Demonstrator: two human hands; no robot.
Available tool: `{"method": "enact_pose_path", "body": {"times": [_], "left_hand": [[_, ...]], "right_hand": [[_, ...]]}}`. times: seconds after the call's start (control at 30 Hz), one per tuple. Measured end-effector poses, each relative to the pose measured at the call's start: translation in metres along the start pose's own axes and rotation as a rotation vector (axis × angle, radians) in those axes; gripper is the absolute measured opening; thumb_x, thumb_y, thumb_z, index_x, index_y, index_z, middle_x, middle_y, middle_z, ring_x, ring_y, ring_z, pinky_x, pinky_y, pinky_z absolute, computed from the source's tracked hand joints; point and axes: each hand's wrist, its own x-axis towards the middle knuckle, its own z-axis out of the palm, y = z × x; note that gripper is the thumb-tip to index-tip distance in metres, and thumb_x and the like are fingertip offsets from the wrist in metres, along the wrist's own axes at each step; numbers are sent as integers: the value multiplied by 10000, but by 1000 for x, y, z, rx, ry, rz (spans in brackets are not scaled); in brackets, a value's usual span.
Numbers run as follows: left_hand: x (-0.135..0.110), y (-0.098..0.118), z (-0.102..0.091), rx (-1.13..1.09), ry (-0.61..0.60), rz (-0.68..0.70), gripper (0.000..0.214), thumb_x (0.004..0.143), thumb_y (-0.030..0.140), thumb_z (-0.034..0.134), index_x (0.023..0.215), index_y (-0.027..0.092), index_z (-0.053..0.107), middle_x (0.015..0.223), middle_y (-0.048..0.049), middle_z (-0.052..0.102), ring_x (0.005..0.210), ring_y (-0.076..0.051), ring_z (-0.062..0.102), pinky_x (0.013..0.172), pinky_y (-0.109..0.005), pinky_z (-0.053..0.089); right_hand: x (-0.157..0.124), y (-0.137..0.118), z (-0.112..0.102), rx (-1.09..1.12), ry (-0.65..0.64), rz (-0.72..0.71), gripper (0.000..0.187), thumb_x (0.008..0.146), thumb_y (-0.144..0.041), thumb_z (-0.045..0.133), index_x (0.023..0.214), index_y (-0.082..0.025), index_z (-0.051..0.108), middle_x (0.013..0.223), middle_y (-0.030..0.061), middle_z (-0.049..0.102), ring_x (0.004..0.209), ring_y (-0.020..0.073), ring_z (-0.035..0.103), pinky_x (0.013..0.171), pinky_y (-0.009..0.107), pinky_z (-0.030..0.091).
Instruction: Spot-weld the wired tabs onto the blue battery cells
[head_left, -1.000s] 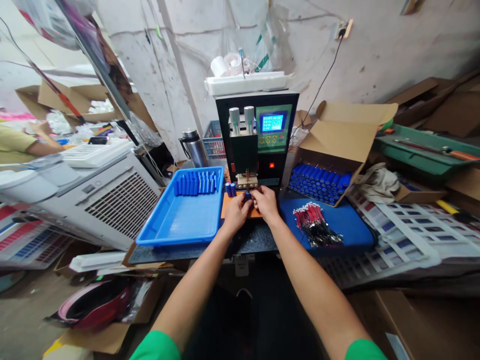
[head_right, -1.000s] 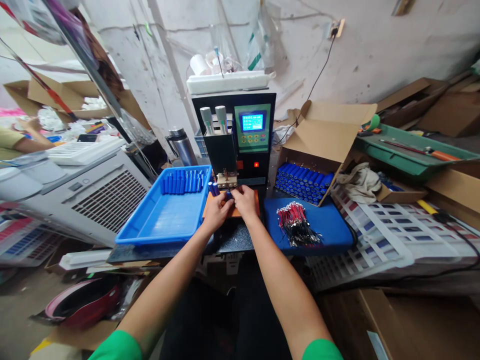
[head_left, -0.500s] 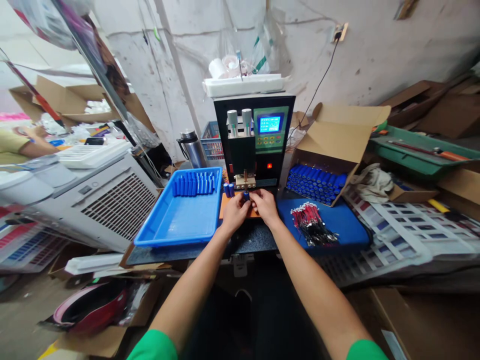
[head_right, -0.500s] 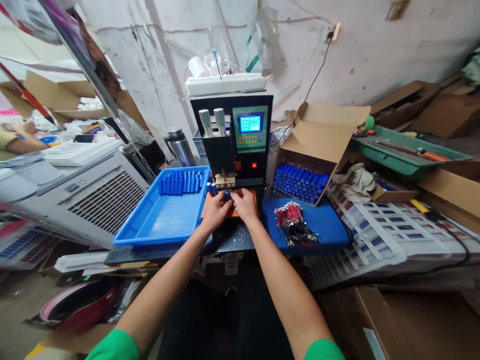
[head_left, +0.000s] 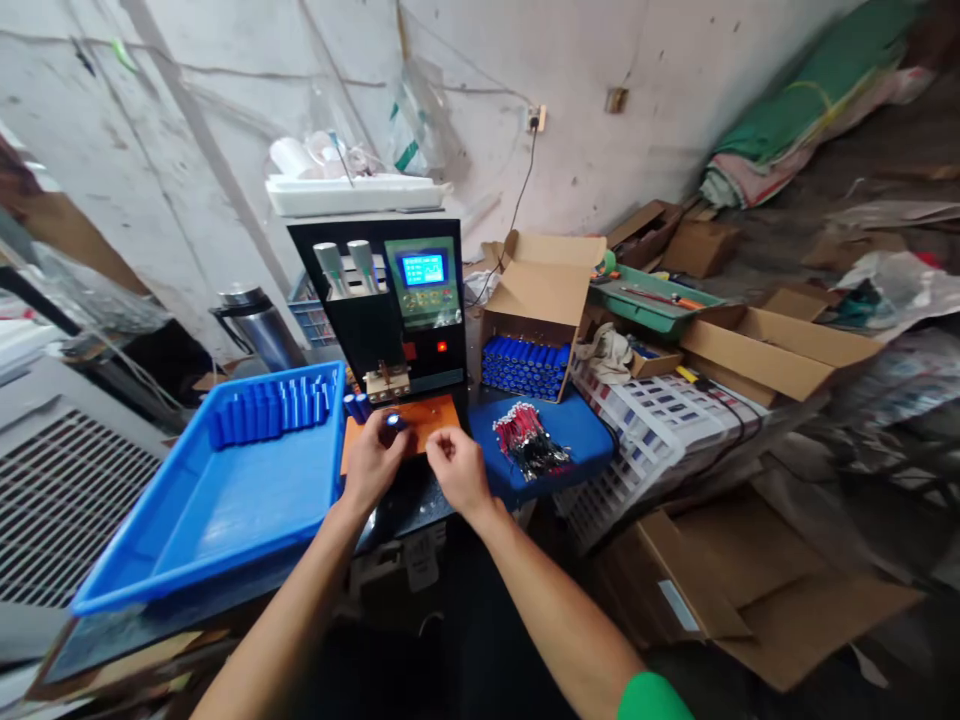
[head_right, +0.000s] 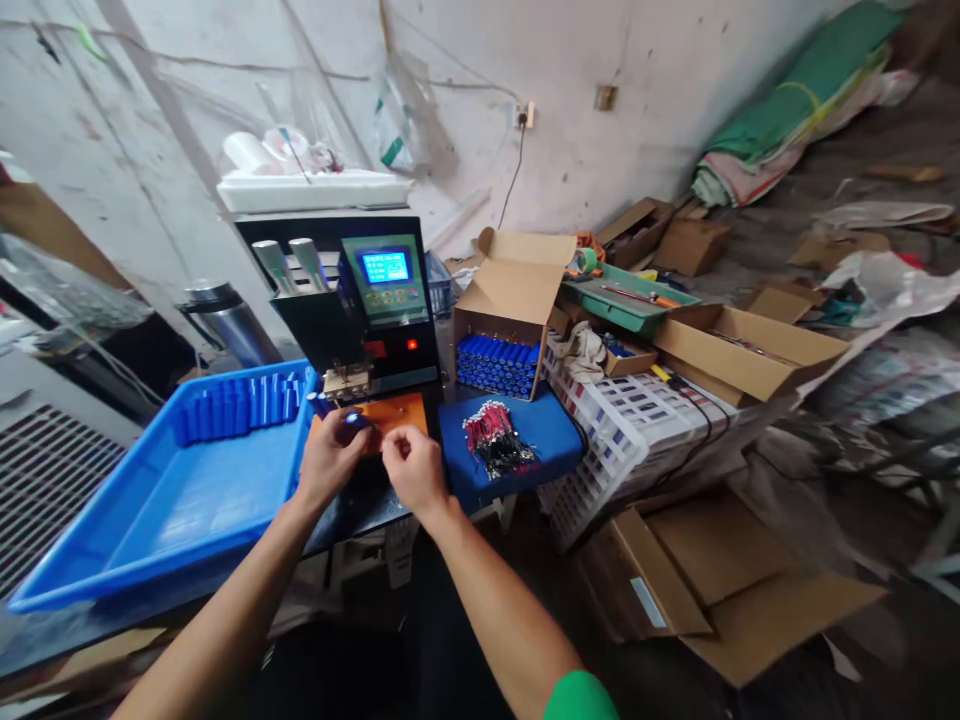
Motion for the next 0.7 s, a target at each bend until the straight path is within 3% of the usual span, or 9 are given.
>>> {"method": "enact_pose_path", "body": {"times": [0.13,0.23,0.33,0.5,0.7], "left_hand": [[-14,23,10,-125,8,-40,402,799,395,675,1143,202,600,875,-22,693,776,-174,662,737,-286,525],[-16,40,34,-399,-38,-148,447,775,451,704,1108,171,604,901,-54,705,822,-194,693,789,-327,563],[-11,54,63,-661,-76,-252,525,738,484,744,1112,149,590,934,-77,709,812,-196,712,797,-357,593],[5,77,109,-824,-102,-310,503,740,433,782,1097,126,607,858,-62,709,807,-177,714,857,-373,594],[43,102,165,-943,-36,-306,423,772,373,784,1061,118,610,877,-83,708,838,-172,710,894,-383,580]], "right_hand": [[-83,22,-15,-52,-67,32,142,864,-288,540,813,-200,641,738,17,647,646,160,595,621,255,482],[-144,53,-24,-104,-74,146,140,851,-255,530,773,-202,634,707,17,638,630,169,591,594,263,479],[-185,77,-32,-176,-91,188,136,840,-229,521,749,-213,620,698,23,634,633,186,604,598,279,489],[-195,95,-31,-323,-233,104,153,786,-119,512,781,-231,616,729,20,639,673,196,638,635,273,485],[-182,110,-17,-393,-203,56,181,722,-86,512,766,-246,584,703,4,633,637,201,647,592,260,458]]}}
